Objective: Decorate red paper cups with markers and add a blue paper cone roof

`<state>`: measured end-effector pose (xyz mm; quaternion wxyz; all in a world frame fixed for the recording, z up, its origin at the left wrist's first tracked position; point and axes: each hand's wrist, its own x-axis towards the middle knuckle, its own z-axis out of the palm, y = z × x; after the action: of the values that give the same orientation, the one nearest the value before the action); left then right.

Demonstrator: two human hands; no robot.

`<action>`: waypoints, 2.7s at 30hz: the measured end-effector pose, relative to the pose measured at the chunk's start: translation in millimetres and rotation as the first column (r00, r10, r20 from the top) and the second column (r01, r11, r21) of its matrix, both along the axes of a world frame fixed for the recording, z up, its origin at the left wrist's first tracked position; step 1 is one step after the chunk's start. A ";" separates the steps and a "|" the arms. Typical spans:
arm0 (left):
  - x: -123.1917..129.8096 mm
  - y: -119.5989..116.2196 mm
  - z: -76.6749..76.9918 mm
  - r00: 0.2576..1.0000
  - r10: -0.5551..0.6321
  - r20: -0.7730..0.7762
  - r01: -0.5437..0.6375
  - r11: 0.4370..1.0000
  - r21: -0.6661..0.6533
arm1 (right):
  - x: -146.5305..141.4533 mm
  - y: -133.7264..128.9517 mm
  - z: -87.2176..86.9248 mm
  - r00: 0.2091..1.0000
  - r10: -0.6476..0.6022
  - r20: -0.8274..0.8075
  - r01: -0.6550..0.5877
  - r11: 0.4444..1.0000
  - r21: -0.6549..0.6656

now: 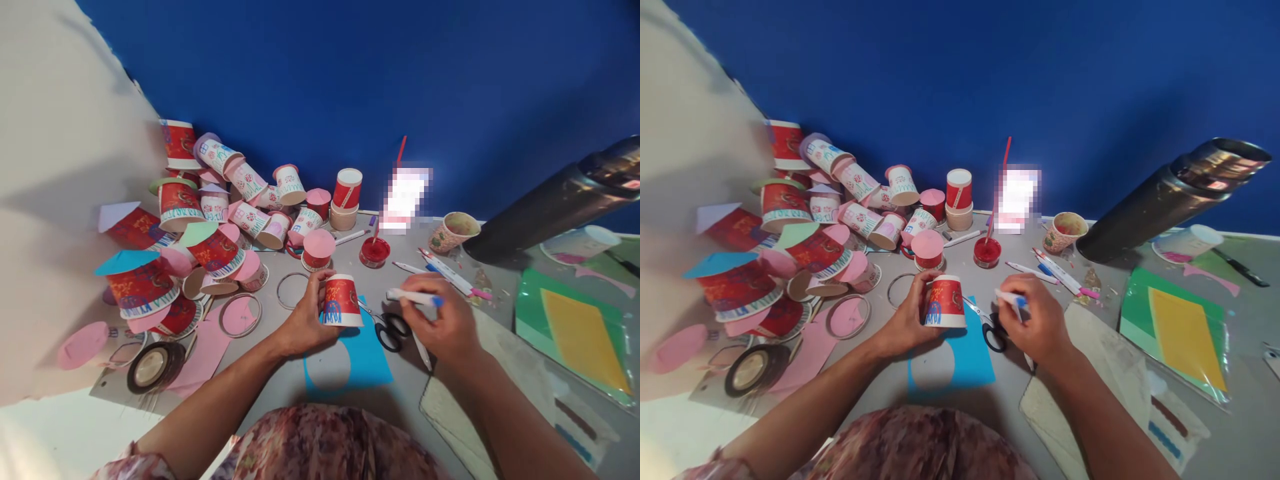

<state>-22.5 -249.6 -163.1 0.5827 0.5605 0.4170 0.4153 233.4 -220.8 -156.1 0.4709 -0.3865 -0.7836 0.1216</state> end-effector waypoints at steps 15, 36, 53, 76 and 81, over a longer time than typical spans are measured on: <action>0.8 0.5 -12.1 0.952 0.000 -0.306 0.117 0.924 0.364 | -19.6 -30.2 13.7 0.981 -0.061 -0.185 0.019 0.975 -0.220; 3.2 -0.5 -16.4 0.928 0.059 -0.369 0.142 0.859 0.493 | -26.3 -29.6 21.1 0.999 0.006 -0.038 -0.009 0.997 -0.081; 3.2 -3.0 -17.8 0.921 0.078 -0.383 0.163 0.815 0.557 | -26.3 -28.6 21.7 1.000 0.015 -0.005 -0.016 0.998 -0.057; 3.5 -4.1 -18.6 0.918 0.081 -0.388 0.160 0.820 0.549 | -27.8 -29.8 31.7 0.999 0.046 -0.015 -0.047 0.994 -0.095; 3.8 -3.8 -17.2 0.923 0.076 -0.378 0.162 0.813 0.559 | -27.8 -30.5 31.4 0.999 0.051 -0.002 -0.051 0.994 -0.101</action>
<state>-18.8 -253.4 -180.2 0.3004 0.7907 0.3629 0.3910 205.6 -251.4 -124.8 0.4471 -0.3899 -0.7862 0.1731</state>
